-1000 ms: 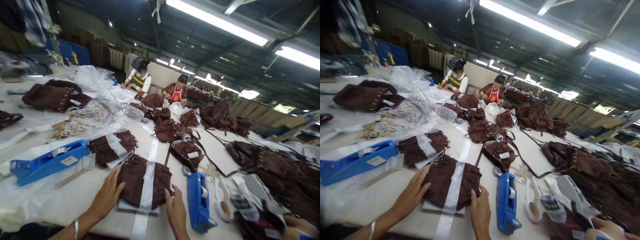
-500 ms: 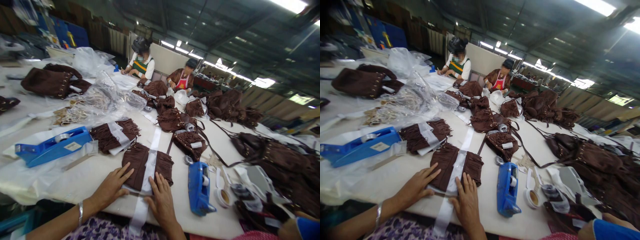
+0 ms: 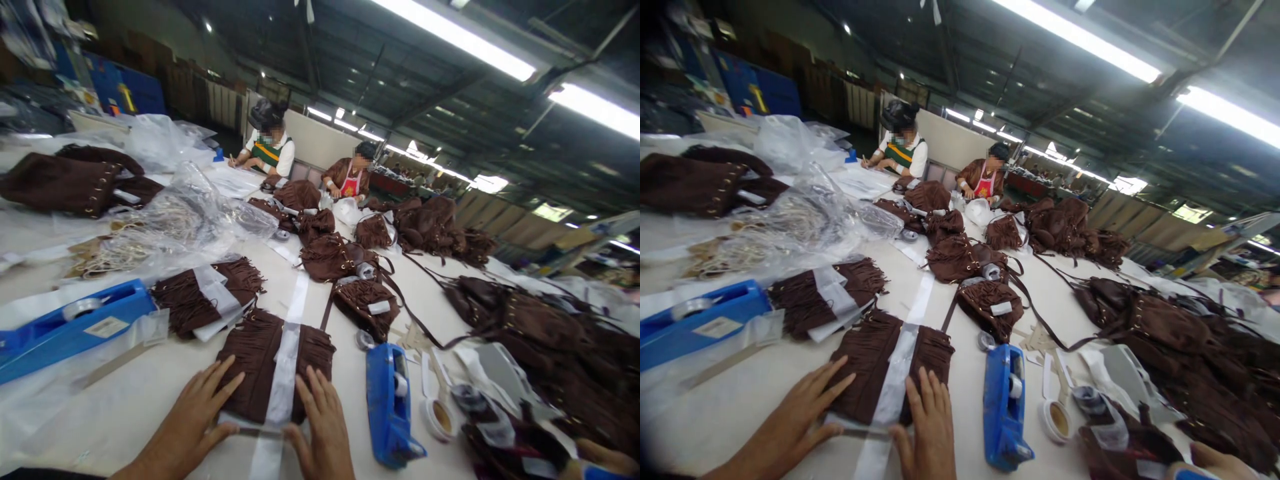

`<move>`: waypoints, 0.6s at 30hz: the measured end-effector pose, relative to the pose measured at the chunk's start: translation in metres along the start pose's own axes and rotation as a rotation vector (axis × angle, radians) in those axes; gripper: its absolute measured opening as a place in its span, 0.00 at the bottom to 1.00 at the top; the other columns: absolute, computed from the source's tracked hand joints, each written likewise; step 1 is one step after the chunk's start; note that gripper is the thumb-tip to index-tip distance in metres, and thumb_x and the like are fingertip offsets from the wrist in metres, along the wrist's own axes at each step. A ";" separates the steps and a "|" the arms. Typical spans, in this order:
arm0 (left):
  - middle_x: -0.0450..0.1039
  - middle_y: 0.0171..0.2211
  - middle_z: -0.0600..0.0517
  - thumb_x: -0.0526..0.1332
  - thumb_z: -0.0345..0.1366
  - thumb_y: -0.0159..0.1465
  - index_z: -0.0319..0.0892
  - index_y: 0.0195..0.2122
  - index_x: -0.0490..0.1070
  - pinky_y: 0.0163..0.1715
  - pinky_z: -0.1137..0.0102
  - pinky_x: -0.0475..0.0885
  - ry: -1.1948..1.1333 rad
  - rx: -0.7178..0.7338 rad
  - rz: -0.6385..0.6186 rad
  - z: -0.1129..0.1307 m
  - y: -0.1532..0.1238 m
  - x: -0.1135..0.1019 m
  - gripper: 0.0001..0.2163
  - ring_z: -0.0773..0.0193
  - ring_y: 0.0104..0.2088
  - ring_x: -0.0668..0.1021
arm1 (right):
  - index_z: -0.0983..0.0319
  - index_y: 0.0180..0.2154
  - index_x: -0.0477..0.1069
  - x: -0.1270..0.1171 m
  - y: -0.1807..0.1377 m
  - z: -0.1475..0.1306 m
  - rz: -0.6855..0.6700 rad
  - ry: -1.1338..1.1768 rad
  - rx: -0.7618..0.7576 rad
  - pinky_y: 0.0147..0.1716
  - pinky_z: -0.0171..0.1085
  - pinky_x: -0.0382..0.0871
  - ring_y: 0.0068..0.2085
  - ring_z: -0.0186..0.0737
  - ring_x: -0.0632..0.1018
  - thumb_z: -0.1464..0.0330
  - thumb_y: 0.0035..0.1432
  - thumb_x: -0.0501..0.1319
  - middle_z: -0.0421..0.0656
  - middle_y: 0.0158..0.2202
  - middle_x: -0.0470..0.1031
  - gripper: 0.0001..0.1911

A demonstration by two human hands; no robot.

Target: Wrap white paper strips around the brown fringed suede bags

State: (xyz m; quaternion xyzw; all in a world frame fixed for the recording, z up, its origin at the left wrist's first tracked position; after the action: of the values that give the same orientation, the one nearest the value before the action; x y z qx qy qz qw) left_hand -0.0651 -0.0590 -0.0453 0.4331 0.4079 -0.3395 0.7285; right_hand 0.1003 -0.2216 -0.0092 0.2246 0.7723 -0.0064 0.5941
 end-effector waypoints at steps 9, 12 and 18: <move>0.74 0.54 0.43 0.54 0.38 0.67 0.40 0.57 0.69 0.58 0.55 0.68 -0.342 -0.211 -0.115 0.035 0.091 0.025 0.19 0.52 0.56 0.74 | 0.58 0.50 0.71 0.022 0.056 0.024 0.084 0.491 0.444 0.40 0.38 0.73 0.36 0.40 0.79 0.69 0.59 0.56 0.41 0.40 0.79 0.17; 0.75 0.54 0.44 0.55 0.36 0.65 0.42 0.56 0.70 0.59 0.54 0.68 -0.418 -0.259 -0.205 0.030 0.091 0.042 0.18 0.51 0.56 0.75 | 0.57 0.49 0.72 0.029 0.056 0.029 0.052 0.543 0.421 0.41 0.38 0.73 0.37 0.41 0.80 0.68 0.58 0.57 0.42 0.42 0.79 0.17; 0.65 0.62 0.41 0.57 0.45 0.62 0.41 0.59 0.65 0.65 0.51 0.58 -0.424 -0.572 0.071 -0.055 0.033 0.022 0.26 0.48 0.63 0.66 | 0.61 0.52 0.69 0.029 0.007 0.116 0.299 0.456 0.634 0.54 0.51 0.69 0.53 0.59 0.75 0.48 0.51 0.62 0.54 0.52 0.74 0.33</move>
State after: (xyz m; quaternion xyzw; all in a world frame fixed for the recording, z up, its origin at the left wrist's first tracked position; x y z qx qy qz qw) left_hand -0.0441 0.0004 -0.0689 0.1455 0.3111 -0.2684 0.9000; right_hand 0.2036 -0.2374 -0.0682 0.5016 0.8028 -0.1076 0.3038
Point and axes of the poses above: each hand's wrist, its own y-axis towards the middle knuckle, its own x-axis out of the palm, z = x × y, the point moved 9 cm from there along y, towards the middle knuckle
